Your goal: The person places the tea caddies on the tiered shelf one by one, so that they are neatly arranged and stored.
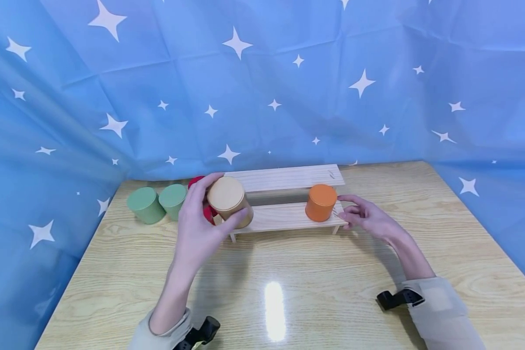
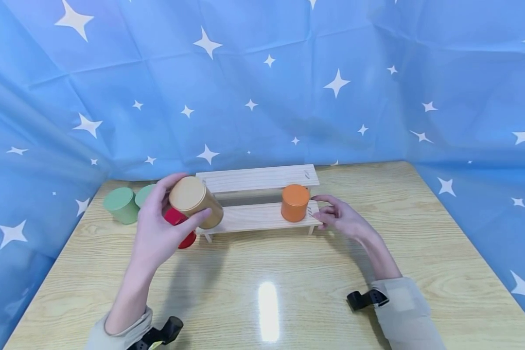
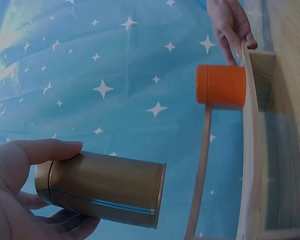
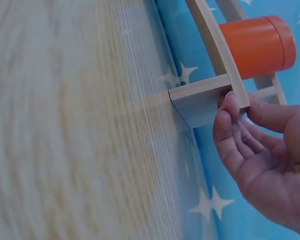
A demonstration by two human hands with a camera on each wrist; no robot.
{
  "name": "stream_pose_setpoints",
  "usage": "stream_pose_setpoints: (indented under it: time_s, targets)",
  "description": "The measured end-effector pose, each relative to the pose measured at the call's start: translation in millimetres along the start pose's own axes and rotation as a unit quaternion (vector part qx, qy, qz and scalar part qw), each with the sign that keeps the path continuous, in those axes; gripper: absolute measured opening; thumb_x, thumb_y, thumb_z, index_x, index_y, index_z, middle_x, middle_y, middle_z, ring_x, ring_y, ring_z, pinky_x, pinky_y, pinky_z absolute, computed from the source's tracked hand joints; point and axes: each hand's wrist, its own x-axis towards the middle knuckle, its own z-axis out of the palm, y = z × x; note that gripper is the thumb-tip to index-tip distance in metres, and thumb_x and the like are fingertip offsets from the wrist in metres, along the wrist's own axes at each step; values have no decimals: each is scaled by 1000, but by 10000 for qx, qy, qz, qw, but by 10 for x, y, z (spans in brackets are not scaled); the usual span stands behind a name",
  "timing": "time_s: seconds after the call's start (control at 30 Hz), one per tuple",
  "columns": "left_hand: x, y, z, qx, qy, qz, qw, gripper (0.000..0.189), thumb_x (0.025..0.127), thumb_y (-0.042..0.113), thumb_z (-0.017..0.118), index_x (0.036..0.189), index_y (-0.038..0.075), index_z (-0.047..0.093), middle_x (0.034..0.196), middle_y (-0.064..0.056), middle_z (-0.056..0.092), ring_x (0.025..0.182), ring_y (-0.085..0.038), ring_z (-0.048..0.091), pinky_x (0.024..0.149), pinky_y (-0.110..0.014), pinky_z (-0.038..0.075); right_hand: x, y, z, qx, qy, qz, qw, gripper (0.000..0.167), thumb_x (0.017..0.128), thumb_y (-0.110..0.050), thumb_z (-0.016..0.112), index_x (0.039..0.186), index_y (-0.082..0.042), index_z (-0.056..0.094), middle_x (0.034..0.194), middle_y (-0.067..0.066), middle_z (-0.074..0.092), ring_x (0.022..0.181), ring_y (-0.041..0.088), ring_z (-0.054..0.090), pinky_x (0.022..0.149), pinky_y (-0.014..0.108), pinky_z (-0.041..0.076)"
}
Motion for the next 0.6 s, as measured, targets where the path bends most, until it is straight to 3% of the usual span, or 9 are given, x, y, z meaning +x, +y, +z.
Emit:
stream_pose_setpoints:
  time_s: [0.2, 0.4, 0.6]
  targets:
    - [72, 25, 135, -110, -104, -42, 9999, 72, 74, 13, 90, 138, 12, 56, 120, -5, 58, 100, -18, 55, 79, -38, 48, 6, 1, 0, -16, -3, 18, 10000, 60, 105, -12, 56, 155, 1, 26, 101, 19, 60, 88, 37, 65, 86, 41, 57]
    - [147, -14, 300, -251, -282, -36, 9993, 69, 76, 11, 88, 136, 10, 56, 124, -5, 59, 106, -19, 57, 86, -44, 52, 1, -4, 2, -69, 57, 43, 10000, 59, 105, -12, 56, 154, 1, 27, 102, 19, 61, 88, 38, 65, 85, 40, 57]
    - [203, -67, 455, -317, -415, -114, 9986, 66, 78, 11, 86, 135, 6, 55, 124, -5, 60, 109, -20, 58, 89, -40, 53, -7, -7, 3, -103, 92, 60, 9999, 59, 105, -14, 56, 154, 0, 28, 104, 17, 62, 89, 36, 65, 84, 40, 56]
